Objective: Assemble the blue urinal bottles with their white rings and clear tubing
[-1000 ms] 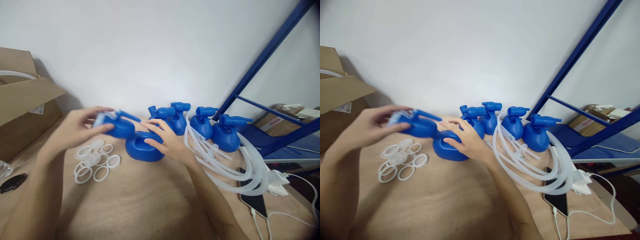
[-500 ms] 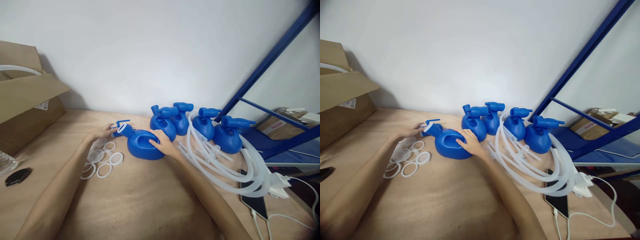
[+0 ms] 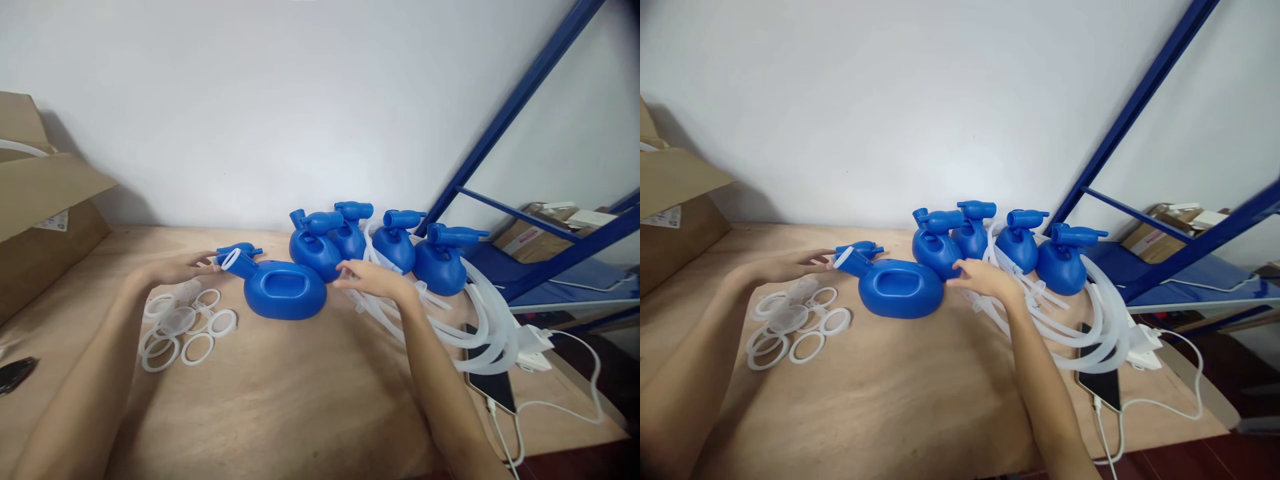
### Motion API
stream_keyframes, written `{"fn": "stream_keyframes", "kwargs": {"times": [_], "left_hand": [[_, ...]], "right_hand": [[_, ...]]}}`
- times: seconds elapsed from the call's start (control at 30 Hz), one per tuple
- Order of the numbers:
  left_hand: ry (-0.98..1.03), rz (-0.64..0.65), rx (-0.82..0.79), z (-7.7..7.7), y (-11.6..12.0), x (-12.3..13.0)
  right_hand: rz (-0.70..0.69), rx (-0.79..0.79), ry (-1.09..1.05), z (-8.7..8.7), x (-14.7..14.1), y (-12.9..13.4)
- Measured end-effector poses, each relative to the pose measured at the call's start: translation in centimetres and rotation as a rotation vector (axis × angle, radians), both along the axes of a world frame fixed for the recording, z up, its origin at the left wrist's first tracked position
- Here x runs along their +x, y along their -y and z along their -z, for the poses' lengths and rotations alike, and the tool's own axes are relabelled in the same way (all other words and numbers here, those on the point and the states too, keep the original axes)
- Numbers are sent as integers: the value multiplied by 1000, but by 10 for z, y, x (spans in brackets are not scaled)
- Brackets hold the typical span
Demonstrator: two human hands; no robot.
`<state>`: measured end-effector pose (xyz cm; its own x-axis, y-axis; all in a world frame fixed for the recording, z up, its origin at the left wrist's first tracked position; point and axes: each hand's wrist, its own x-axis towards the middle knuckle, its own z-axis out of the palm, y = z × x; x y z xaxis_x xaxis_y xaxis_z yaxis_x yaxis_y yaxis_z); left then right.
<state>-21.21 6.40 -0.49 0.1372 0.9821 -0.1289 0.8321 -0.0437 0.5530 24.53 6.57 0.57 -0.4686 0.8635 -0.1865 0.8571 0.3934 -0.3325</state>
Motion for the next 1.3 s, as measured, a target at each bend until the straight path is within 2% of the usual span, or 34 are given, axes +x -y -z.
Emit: {"fn": "stream_keyframes", "kwargs": {"times": [0.07, 0.13, 0.2, 0.27, 0.33, 0.4, 0.5, 0.57, 0.63, 0.8, 0.93, 1.0, 1.07, 1.13, 1.2, 1.3], "left_hand": [[37, 82, 13, -3, 3, 2], [47, 113, 39, -6, 5, 4], [46, 123, 58, -10, 7, 7], [33, 123, 97, -17, 11, 10], [-4, 89, 180, -27, 20, 15], [-61, 43, 281, -37, 32, 21], [-101, 74, 329, -52, 53, 38], [-76, 170, 290, -59, 65, 54], [-46, 261, 247, -61, 73, 74], [-4, 518, 184, -49, 79, 125], [-43, 670, 138, -27, 79, 147], [-73, 667, 127, -14, 81, 156], [-72, 572, 131, 0, 83, 170], [23, 429, 114, 12, 86, 190], [246, 330, 70, 19, 91, 215], [664, 350, 38, 19, 99, 253]], "right_hand": [[-4, -156, 101, -3, 16, -1], [-7, -211, 194, 0, 21, -4], [-31, -192, 202, 0, 20, -6], [-120, -158, 89, -4, 16, -5], [-199, -129, -51, -11, 12, 0], [-202, -110, -89, -13, 9, 5], [-125, -78, 103, -7, 3, 7], [-110, -79, 220, -1, -1, 6], [-134, -75, 219, 1, -3, 7], [-111, 29, 79, -2, 2, 13], [-108, -132, 224, 2, -1, 7], [-200, -150, 131, -5, -5, 8], [-280, -40, -144, -18, -8, 17], [-250, 167, -494, -32, -14, 33], [-173, 394, -772, -42, -22, 52], [-182, 623, -943, -46, -37, 76]]}}
